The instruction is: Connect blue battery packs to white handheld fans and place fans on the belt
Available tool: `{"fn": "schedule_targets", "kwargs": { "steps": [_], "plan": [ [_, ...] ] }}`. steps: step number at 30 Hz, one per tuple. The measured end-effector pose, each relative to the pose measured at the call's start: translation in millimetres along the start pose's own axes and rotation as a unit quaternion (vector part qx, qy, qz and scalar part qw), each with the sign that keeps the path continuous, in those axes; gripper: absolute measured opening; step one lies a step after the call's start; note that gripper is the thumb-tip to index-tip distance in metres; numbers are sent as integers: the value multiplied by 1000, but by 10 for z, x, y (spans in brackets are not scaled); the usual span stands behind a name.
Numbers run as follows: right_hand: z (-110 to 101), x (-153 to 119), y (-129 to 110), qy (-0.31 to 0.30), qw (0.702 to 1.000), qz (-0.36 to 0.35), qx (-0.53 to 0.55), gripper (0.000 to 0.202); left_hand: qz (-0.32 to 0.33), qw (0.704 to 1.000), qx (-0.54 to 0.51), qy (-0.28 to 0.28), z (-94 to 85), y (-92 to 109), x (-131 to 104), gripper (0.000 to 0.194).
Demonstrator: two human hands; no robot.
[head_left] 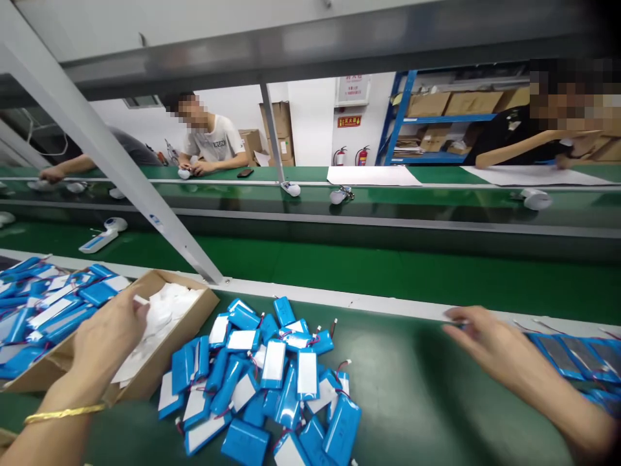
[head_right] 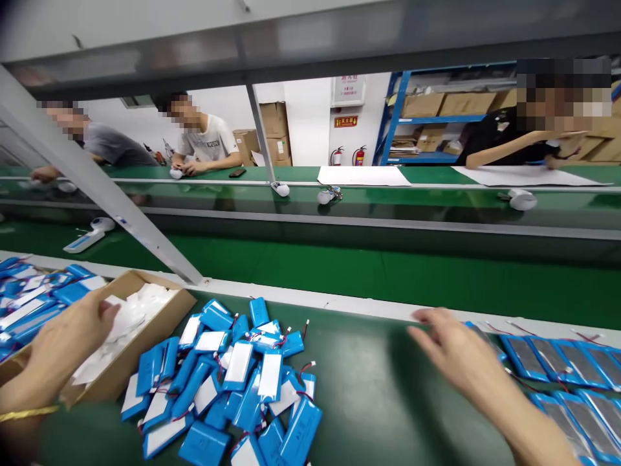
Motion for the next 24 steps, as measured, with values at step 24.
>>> {"fn": "schedule_targets", "kwargs": {
  "steps": [24],
  "plan": [
    [295, -107, -2196, -40, 915, -143, 375, 31, 128, 865, -360, -325, 1197, 2482, -1335, 28]
  ]
}}
Point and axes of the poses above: each hand's wrist, its own x-axis towards the middle knuckle, its own z-axis out of the palm, y = z × x, the point moved 10 cm from there along x, towards the middle knuckle, and after that the axes turned 6 degrees about -x, right-handed, at the moved point
